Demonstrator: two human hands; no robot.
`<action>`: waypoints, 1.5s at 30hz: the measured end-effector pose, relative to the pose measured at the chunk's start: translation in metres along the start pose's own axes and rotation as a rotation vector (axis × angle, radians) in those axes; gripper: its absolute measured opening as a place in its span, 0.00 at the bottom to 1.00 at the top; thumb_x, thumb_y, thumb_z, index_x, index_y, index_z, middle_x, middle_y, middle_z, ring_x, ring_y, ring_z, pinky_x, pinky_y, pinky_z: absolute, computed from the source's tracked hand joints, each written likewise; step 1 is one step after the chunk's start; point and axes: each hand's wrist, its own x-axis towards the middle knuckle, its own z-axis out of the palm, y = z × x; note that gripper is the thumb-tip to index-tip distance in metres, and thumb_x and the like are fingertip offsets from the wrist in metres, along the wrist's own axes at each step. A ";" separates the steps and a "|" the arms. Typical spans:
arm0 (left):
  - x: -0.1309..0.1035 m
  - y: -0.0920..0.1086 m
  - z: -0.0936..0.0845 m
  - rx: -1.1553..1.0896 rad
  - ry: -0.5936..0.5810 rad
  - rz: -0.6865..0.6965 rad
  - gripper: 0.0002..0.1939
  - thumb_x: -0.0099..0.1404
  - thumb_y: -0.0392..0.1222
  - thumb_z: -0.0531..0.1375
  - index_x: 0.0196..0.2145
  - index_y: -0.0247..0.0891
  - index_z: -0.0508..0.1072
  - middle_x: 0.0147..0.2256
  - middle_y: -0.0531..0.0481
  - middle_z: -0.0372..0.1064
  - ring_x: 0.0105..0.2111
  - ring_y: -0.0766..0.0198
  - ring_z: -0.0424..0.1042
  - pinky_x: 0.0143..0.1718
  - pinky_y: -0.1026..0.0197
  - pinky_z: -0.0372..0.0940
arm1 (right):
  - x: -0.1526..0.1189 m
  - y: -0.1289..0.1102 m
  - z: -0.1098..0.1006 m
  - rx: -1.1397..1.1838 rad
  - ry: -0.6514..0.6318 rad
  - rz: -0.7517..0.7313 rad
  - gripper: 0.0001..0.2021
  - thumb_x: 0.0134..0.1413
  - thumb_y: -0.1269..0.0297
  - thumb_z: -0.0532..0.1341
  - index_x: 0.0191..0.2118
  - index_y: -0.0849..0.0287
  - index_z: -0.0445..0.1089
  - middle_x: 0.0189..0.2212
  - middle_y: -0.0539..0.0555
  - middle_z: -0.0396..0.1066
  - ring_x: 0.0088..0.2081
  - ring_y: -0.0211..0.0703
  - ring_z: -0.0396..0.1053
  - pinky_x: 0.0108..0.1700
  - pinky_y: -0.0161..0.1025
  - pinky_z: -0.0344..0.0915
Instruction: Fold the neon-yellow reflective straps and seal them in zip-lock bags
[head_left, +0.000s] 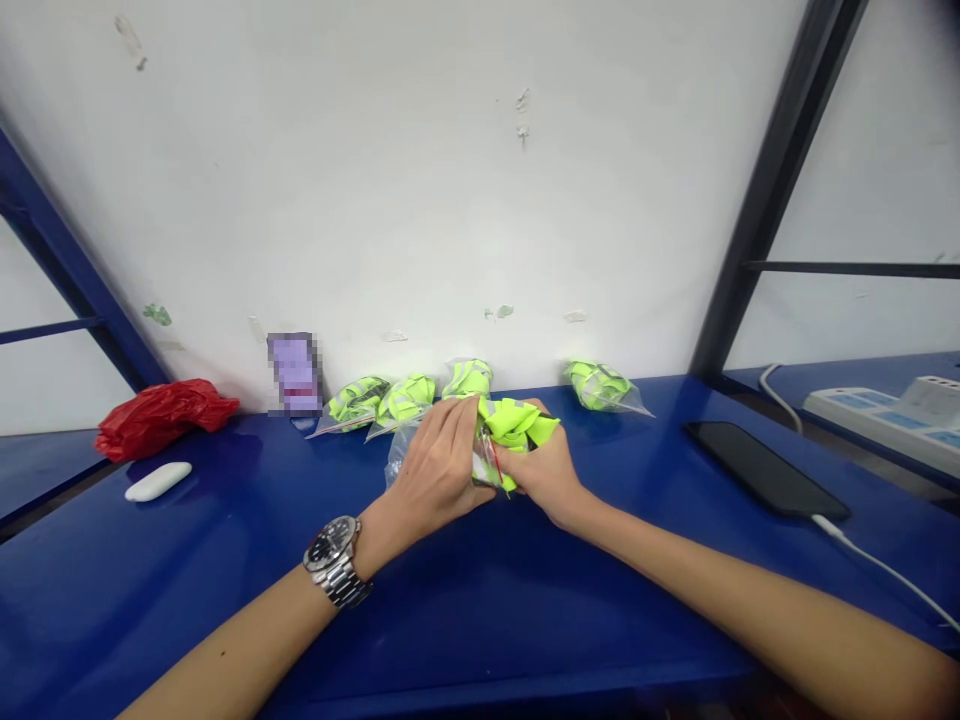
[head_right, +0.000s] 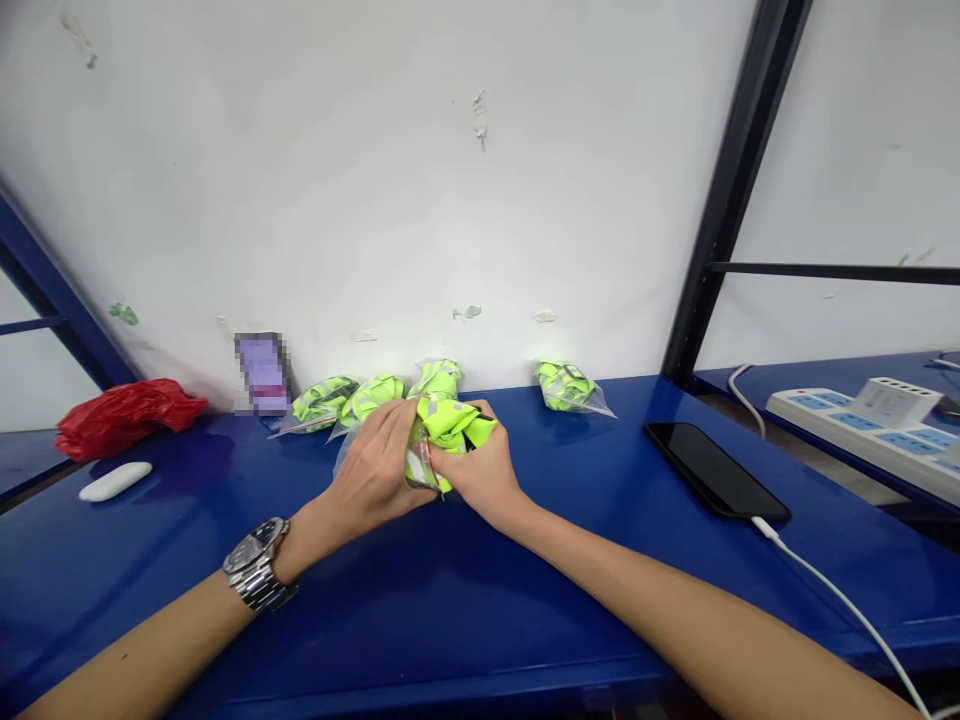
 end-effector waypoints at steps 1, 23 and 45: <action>0.002 -0.001 -0.003 0.016 0.000 -0.010 0.44 0.53 0.45 0.62 0.61 0.21 0.49 0.53 0.27 0.61 0.55 0.39 0.61 0.55 0.42 0.61 | 0.000 -0.003 -0.002 0.031 -0.012 0.024 0.24 0.34 0.62 0.72 0.38 0.58 0.63 0.31 0.50 0.71 0.30 0.42 0.69 0.31 0.37 0.68; -0.012 -0.004 0.008 0.115 -0.055 -0.013 0.33 0.53 0.43 0.62 0.52 0.22 0.59 0.42 0.30 0.66 0.43 0.43 0.69 0.44 0.45 0.68 | -0.005 0.003 -0.016 0.112 -0.311 0.269 0.26 0.35 0.61 0.73 0.39 0.57 0.60 0.25 0.46 0.64 0.21 0.34 0.59 0.21 0.34 0.59; -0.012 -0.007 0.005 0.124 0.049 -0.080 0.20 0.57 0.41 0.56 0.45 0.26 0.62 0.35 0.37 0.65 0.37 0.49 0.67 0.37 0.49 0.69 | -0.009 -0.014 -0.025 -0.392 -0.378 -0.186 0.09 0.57 0.58 0.58 0.40 0.57 0.65 0.21 0.45 0.60 0.21 0.34 0.53 0.24 0.33 0.51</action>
